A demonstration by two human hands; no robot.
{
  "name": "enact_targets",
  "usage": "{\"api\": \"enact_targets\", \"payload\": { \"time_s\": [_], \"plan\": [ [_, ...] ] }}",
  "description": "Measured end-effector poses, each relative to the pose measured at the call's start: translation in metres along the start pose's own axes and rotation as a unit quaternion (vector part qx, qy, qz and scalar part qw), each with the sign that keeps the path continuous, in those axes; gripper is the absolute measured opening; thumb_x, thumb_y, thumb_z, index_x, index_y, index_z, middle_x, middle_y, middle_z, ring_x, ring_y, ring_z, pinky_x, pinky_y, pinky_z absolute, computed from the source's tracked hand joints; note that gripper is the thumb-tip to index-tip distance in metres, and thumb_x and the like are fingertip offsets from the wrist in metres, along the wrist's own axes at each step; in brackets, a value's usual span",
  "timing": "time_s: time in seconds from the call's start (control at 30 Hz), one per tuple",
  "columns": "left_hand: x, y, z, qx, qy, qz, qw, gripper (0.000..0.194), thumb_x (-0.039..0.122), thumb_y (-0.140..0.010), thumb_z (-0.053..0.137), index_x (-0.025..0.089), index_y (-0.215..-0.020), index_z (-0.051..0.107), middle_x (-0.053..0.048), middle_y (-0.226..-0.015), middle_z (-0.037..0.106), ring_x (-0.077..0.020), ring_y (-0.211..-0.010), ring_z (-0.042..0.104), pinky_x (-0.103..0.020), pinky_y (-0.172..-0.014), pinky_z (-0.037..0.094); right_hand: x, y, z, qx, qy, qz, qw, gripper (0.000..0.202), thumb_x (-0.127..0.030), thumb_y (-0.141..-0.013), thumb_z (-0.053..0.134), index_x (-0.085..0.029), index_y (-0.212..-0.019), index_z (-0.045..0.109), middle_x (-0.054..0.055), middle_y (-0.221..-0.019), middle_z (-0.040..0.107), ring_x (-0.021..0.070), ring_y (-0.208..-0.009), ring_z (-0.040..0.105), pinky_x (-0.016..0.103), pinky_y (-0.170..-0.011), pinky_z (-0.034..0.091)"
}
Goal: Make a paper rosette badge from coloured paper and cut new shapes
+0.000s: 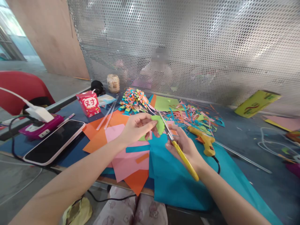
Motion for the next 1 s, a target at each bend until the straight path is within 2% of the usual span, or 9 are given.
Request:
{"api": "enact_targets", "payload": {
  "time_s": [0.23, 0.4, 0.57, 0.7, 0.87, 1.0],
  "plan": [
    [0.0004, -0.0004, -0.0013, 0.02, -0.002, 0.012, 1.0, 0.021, 0.031, -0.079, 0.061, 0.013, -0.07, 0.056, -0.004, -0.059, 0.065, -0.0093, -0.043, 0.057, -0.018, -0.036, 0.042, -0.0019, -0.0004, -0.0002, -0.003, -0.008, 0.006, 1.0, 0.047, -0.046, -0.082, 0.053, -0.023, -0.117, 0.031, -0.008, -0.061, 0.04, 0.0082, -0.047, 0.031, 0.022, -0.043, 0.022],
    [-0.0002, -0.0026, -0.0045, 0.077, 0.003, 0.031, 0.997, 0.024, 0.035, -0.073, 0.068, 0.014, -0.07, 0.056, 0.003, -0.052, 0.058, -0.0067, -0.036, 0.053, -0.016, -0.033, 0.041, -0.0047, 0.0008, -0.0008, 0.003, 0.002, 0.008, 1.0, 0.047, -0.046, -0.082, 0.053, -0.022, -0.117, 0.033, -0.007, -0.06, 0.04, 0.0083, -0.047, 0.031, 0.022, -0.043, 0.022],
    [-0.0014, -0.0042, -0.0087, 0.125, -0.002, 0.051, 0.991, 0.026, 0.037, -0.071, 0.07, 0.014, -0.075, 0.059, 0.001, -0.057, 0.06, -0.0113, -0.045, 0.061, -0.015, -0.031, 0.039, -0.0046, 0.0003, -0.0006, -0.005, -0.001, 0.012, 1.0, 0.05, -0.043, -0.078, 0.057, -0.022, -0.116, 0.032, -0.008, -0.06, 0.04, 0.0084, -0.047, 0.031, 0.022, -0.044, 0.022],
    [-0.0021, -0.0035, -0.0096, 0.128, -0.014, 0.066, 0.989, 0.023, 0.034, -0.072, 0.069, 0.014, -0.076, 0.059, 0.001, -0.058, 0.061, -0.0109, -0.046, 0.061, -0.015, -0.033, 0.04, -0.0045, -0.0005, 0.0003, -0.003, -0.002, 0.011, 1.0, 0.05, -0.043, -0.078, 0.057, -0.022, -0.115, 0.032, -0.008, -0.06, 0.04, 0.0089, -0.048, 0.031, 0.023, -0.045, 0.023],
    [-0.0032, -0.0021, -0.0079, 0.11, -0.028, 0.046, 0.992, 0.025, 0.034, -0.069, 0.072, 0.014, -0.072, 0.058, 0.002, -0.057, 0.06, -0.0055, -0.036, 0.052, -0.015, -0.032, 0.041, -0.004, 0.0, 0.0004, 0.001, -0.007, 0.008, 1.0, 0.047, -0.043, -0.08, 0.055, -0.023, -0.115, 0.032, -0.007, -0.061, 0.04, 0.0095, -0.05, 0.031, 0.023, -0.045, 0.024],
    [-0.0017, -0.0013, -0.0063, 0.095, -0.028, 0.03, 0.995, 0.028, 0.036, -0.068, 0.073, 0.014, -0.07, 0.056, 0.003, -0.053, 0.059, -0.0047, -0.033, 0.049, -0.015, -0.031, 0.04, -0.0042, 0.0004, -0.0001, 0.004, -0.011, 0.004, 1.0, 0.044, -0.044, -0.083, 0.052, -0.023, -0.116, 0.032, -0.007, -0.062, 0.04, 0.0093, -0.049, 0.031, 0.023, -0.044, 0.022]
  ]
}}
Point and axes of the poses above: each hand's wrist, its own y-axis away from the middle knuckle, its own z-axis out of the palm, x = y × z, the point moved 2 cm from there along -y, towards the middle knuckle
